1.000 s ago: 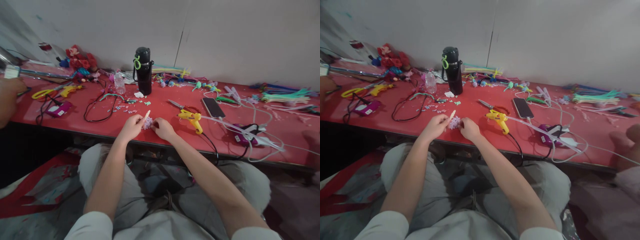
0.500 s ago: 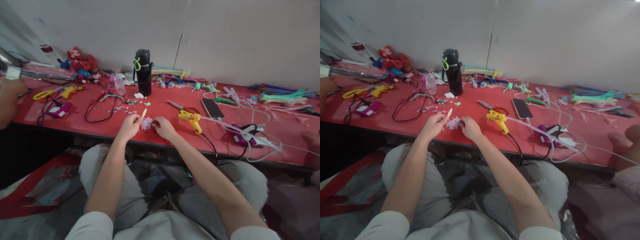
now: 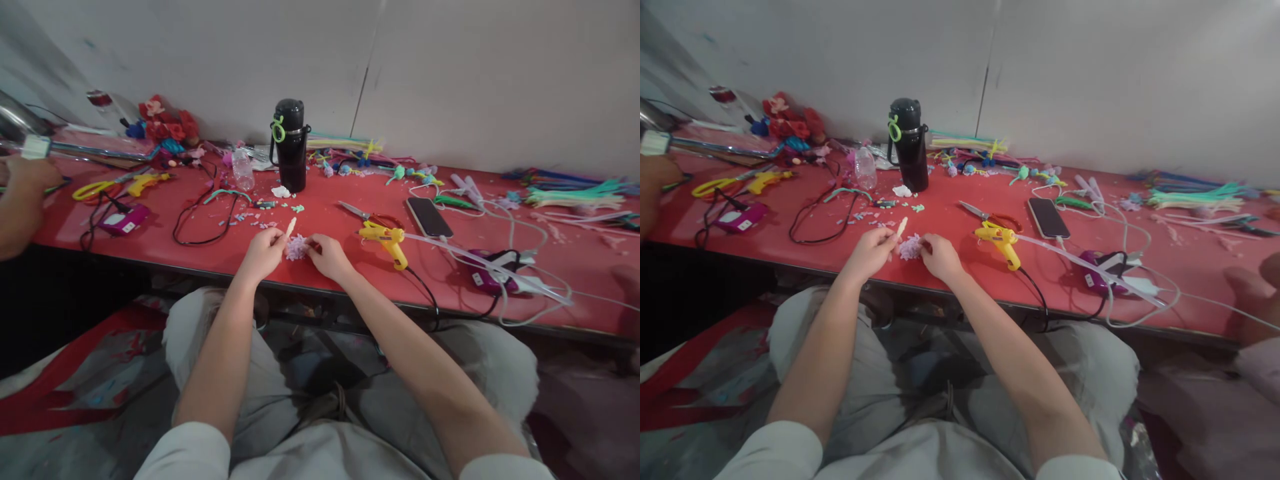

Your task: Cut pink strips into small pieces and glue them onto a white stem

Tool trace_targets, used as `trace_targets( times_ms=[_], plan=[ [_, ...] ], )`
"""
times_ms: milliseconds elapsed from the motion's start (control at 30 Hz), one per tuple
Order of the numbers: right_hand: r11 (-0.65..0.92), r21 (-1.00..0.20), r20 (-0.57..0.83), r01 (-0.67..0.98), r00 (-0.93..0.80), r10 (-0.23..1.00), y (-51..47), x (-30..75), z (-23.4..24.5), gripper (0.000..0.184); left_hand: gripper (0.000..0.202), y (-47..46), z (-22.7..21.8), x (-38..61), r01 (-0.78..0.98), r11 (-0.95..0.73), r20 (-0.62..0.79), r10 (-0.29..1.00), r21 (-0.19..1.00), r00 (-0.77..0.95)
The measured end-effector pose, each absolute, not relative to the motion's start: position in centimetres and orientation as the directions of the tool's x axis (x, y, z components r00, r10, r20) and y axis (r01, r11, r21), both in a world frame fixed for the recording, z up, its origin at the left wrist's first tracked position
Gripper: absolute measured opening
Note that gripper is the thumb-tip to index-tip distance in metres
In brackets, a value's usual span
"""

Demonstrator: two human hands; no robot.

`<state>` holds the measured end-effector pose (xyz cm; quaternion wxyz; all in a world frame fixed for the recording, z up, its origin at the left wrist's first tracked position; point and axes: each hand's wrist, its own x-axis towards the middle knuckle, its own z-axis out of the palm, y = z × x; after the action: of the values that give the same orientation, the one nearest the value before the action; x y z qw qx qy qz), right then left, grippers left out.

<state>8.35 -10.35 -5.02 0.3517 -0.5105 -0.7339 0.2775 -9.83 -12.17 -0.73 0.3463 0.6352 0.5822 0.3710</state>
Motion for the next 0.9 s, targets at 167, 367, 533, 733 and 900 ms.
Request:
trace_targets(
  times_ms=[167, 367, 533, 733, 900],
  plan=[
    [0.291, -0.808, 0.225, 0.512, -0.188, 0.956, -10.1, 9.4, -4.5, 0.016, 0.023, -12.4, -0.5, -9.4, 0.499, -0.082, 0.063, 0.996, 0.863, 0.056],
    [0.265, -0.880, 0.193, 0.393, -0.214, 0.958, -10.4, 10.8, -4.1, 0.022, 0.026, -12.8, -1.4, -7.2, 0.349, -0.095, 0.079, 0.995, 0.932, 0.058],
    [0.253, -0.920, 0.207, 0.300, -0.174, 0.963, -10.5, 12.0, -4.3, 0.020, 0.026, -12.8, -1.7, -5.2, 0.132, -0.057, 0.052, 0.998, 0.990, 0.045],
    [0.256, -0.911, 0.209, 0.322, -0.173, 0.962, -10.6, 11.9, -4.2, 0.019, 0.023, -12.4, -1.8, -5.0, 0.116, -0.082, 0.085, 0.996, 0.990, -0.023],
    [0.206, -0.963, 0.184, 0.176, -0.136, 0.974, -12.1, 12.6, -3.4, 0.029, 0.019, -13.0, -1.9, -3.9, 0.111, -0.121, 0.121, 0.993, 0.986, 0.007]
  ],
)
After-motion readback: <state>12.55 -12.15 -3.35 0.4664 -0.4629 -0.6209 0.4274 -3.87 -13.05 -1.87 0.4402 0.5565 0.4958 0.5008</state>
